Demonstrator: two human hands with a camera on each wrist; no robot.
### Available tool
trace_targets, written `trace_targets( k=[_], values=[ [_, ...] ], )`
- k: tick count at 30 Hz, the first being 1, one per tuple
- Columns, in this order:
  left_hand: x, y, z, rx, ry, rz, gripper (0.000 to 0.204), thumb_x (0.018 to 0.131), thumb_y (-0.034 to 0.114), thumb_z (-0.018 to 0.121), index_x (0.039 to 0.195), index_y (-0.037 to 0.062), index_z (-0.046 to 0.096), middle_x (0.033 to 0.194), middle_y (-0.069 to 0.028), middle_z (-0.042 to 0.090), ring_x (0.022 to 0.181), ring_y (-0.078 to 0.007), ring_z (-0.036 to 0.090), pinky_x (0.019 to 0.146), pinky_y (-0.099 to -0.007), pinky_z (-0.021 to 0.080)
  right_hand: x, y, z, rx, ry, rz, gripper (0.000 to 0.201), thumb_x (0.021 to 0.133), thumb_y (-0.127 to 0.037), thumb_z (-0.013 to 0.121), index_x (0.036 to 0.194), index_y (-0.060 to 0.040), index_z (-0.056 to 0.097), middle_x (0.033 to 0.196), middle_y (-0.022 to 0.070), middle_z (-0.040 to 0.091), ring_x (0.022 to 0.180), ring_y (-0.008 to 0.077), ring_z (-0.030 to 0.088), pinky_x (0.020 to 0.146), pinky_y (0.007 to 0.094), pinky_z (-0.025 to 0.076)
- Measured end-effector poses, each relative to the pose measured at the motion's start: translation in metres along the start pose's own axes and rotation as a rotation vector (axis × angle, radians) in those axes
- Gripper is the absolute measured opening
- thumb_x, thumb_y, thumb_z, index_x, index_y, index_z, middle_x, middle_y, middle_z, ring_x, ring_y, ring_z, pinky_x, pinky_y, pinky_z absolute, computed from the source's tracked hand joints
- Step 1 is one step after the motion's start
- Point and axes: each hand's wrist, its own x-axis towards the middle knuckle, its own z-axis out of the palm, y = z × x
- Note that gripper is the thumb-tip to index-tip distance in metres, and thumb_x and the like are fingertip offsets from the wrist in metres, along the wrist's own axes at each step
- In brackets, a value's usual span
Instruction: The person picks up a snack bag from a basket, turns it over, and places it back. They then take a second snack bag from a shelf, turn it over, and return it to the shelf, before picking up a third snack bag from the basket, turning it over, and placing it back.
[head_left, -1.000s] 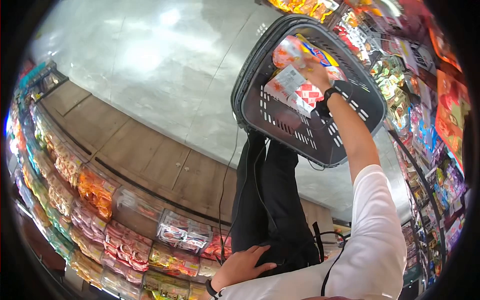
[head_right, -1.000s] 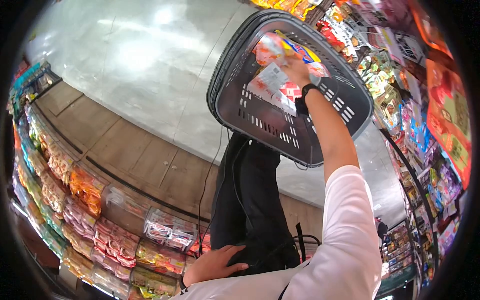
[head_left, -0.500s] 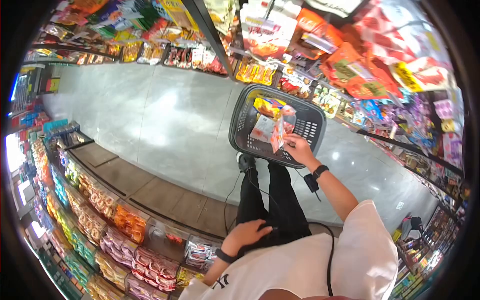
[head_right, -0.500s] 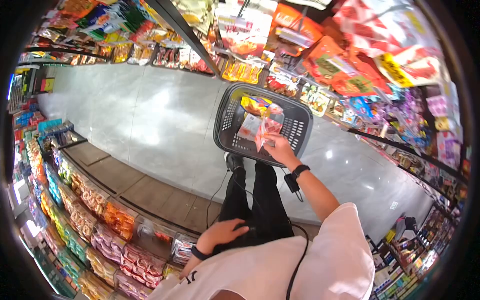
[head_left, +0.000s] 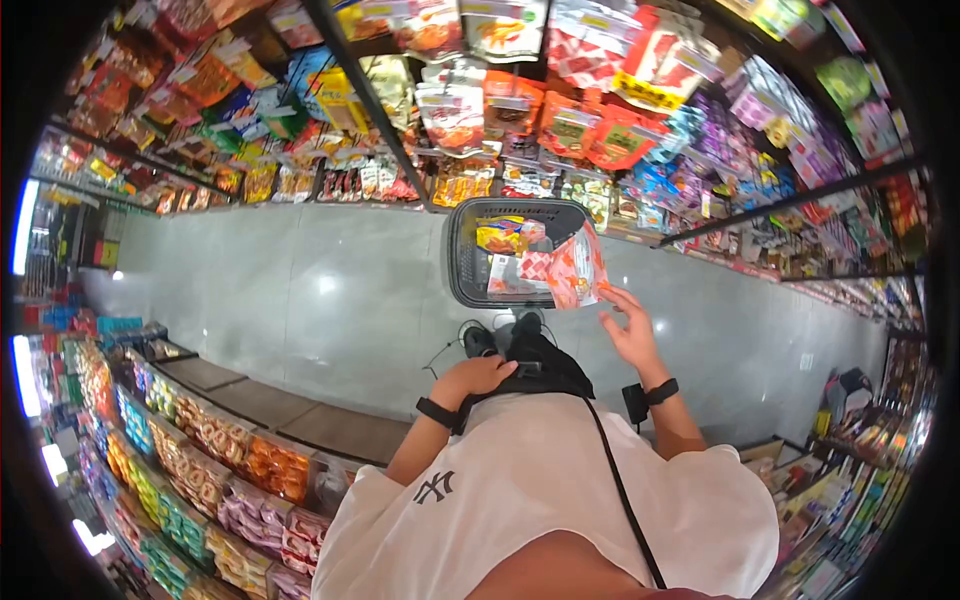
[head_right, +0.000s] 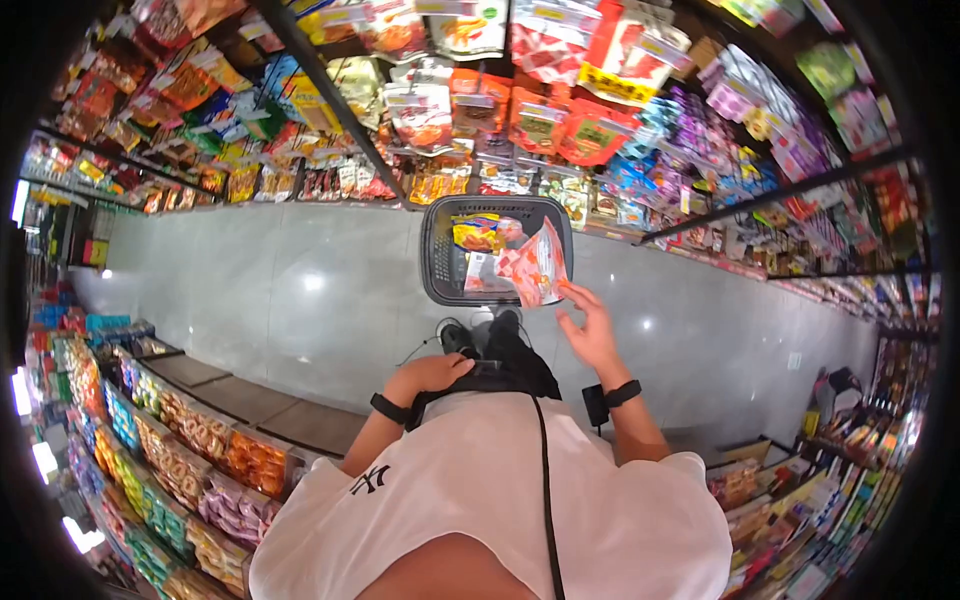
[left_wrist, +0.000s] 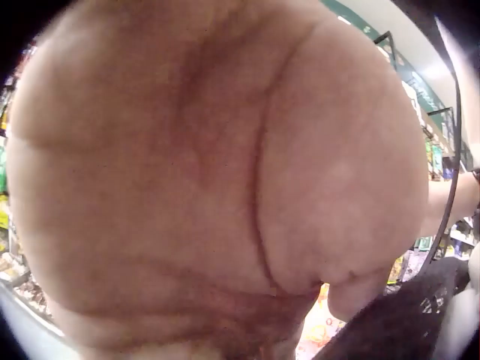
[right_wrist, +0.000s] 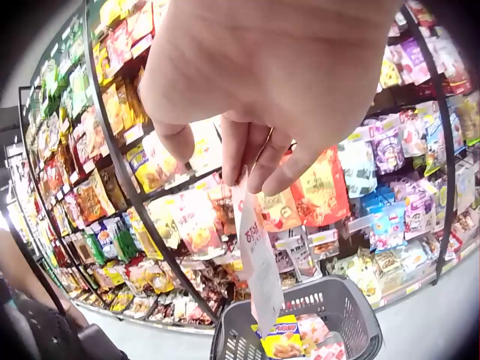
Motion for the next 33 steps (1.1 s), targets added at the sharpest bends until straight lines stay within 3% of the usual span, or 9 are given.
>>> trace_targets(
  k=[7, 13, 17, 22, 24, 26, 28, 29, 33],
  values=[
    [0.006, 0.088, -0.018, 0.115, -0.039, 0.107, 0.068, 0.105, 0.056, 0.051, 0.144, 0.0003, 0.056, 0.138, -0.0279, 0.063, 0.130, -0.0428, 0.060, 0.107, -0.0456, 0.049, -0.057, -0.015, -0.085, 0.256, 0.090, -0.011, 0.038, 0.094, -0.012, 0.070, 0.132, -0.0051, 0.072, 0.136, 0.0139, 0.069, 0.122, 0.0247, 0.066, 0.101, 0.0370, 0.051],
    [0.024, 0.243, 0.041, 0.232, 0.441, 0.721, 0.101, 0.087, 0.038, 0.082, 0.159, -0.0073, 0.028, 0.152, -0.0329, 0.047, 0.145, -0.0459, 0.044, 0.117, -0.0458, 0.041, -0.125, -0.028, -0.177, 0.380, 0.089, -0.173, 0.037, 0.096, -0.011, 0.065, 0.132, -0.0016, 0.071, 0.136, 0.0159, 0.069, 0.125, 0.0267, 0.065, 0.105, 0.0386, 0.050],
    [0.056, 0.336, 0.105, 0.064, 0.510, 0.941, 0.088, 0.083, 0.007, 0.079, 0.158, -0.0015, 0.033, 0.151, -0.0282, 0.051, 0.141, -0.0440, 0.049, 0.113, -0.0439, 0.044, -0.175, -0.026, -0.246, 0.366, 0.059, -0.281, 0.042, 0.090, -0.007, 0.066, 0.132, -0.0039, 0.072, 0.134, 0.0158, 0.071, 0.126, 0.0313, 0.065, 0.109, 0.0426, 0.048],
    [0.085, 0.403, 0.146, -0.012, 0.079, 0.852, 0.058, 0.089, -0.001, 0.064, 0.146, 0.0028, 0.053, 0.133, -0.0248, 0.065, 0.124, -0.0447, 0.061, 0.102, -0.0427, 0.049, -0.225, 0.012, -0.310, 0.198, 0.129, -0.346, 0.042, 0.087, -0.003, 0.069, 0.128, -0.0047, 0.074, 0.135, 0.0150, 0.070, 0.125, 0.0325, 0.065, 0.108, 0.0445, 0.049],
    [0.102, 0.423, 0.159, 0.004, -0.042, 0.773, 0.049, 0.096, 0.008, 0.062, 0.144, 0.0004, 0.054, 0.130, -0.0277, 0.065, 0.120, -0.0463, 0.061, 0.100, -0.0432, 0.050, -0.246, 0.033, -0.323, 0.235, 0.378, -0.253, 0.041, 0.086, -0.003, 0.070, 0.127, -0.0040, 0.074, 0.137, 0.0147, 0.068, 0.123, 0.0316, 0.066, 0.108, 0.0430, 0.048],
    [0.100, 0.461, 0.161, 0.004, -0.116, 0.559, 0.045, 0.109, 0.030, 0.053, 0.139, -0.0023, 0.056, 0.128, -0.0220, 0.068, 0.117, -0.0366, 0.065, 0.101, -0.0415, 0.049, -0.259, 0.043, -0.333, 0.253, 0.659, -0.141, 0.039, 0.087, -0.004, 0.072, 0.125, -0.0032, 0.074, 0.139, 0.0148, 0.066, 0.123, 0.0302, 0.065, 0.107, 0.0416, 0.048],
    [0.121, 0.469, 0.183, -0.234, -0.095, 0.724, 0.049, 0.111, 0.038, 0.051, 0.137, -0.0027, 0.058, 0.125, -0.0169, 0.070, 0.114, -0.0302, 0.065, 0.101, -0.0407, 0.049, -0.266, 0.042, -0.340, 0.245, 0.972, 0.013, 0.036, 0.088, -0.006, 0.073, 0.124, -0.0024, 0.073, 0.141, 0.0152, 0.063, 0.123, 0.0283, 0.064, 0.106, 0.0403, 0.049],
    [0.131, 0.474, 0.190, -0.319, -0.109, 0.701, 0.048, 0.110, 0.038, 0.054, 0.136, -0.0028, 0.060, 0.124, -0.0099, 0.070, 0.113, -0.0207, 0.062, 0.101, -0.0376, 0.048, -0.273, 0.055, -0.340, 0.343, 0.930, 0.045, 0.034, 0.090, -0.008, 0.074, 0.124, -0.0012, 0.072, 0.136, 0.0151, 0.066, 0.119, 0.0260, 0.065, 0.103, 0.0392, 0.051],
    [0.158, 0.523, 0.204, -0.310, -0.156, 0.683, 0.043, 0.107, 0.032, 0.062, 0.133, -0.0024, 0.063, 0.122, -0.0097, 0.071, 0.110, -0.0151, 0.063, 0.096, -0.0338, 0.050, -0.304, 0.100, -0.352, 0.528, 0.596, 0.229, 0.034, 0.096, -0.014, 0.073, 0.126, 0.0028, 0.069, 0.121, 0.0108, 0.073, 0.106, 0.0158, 0.066, 0.093, 0.0348, 0.053]
  ],
)
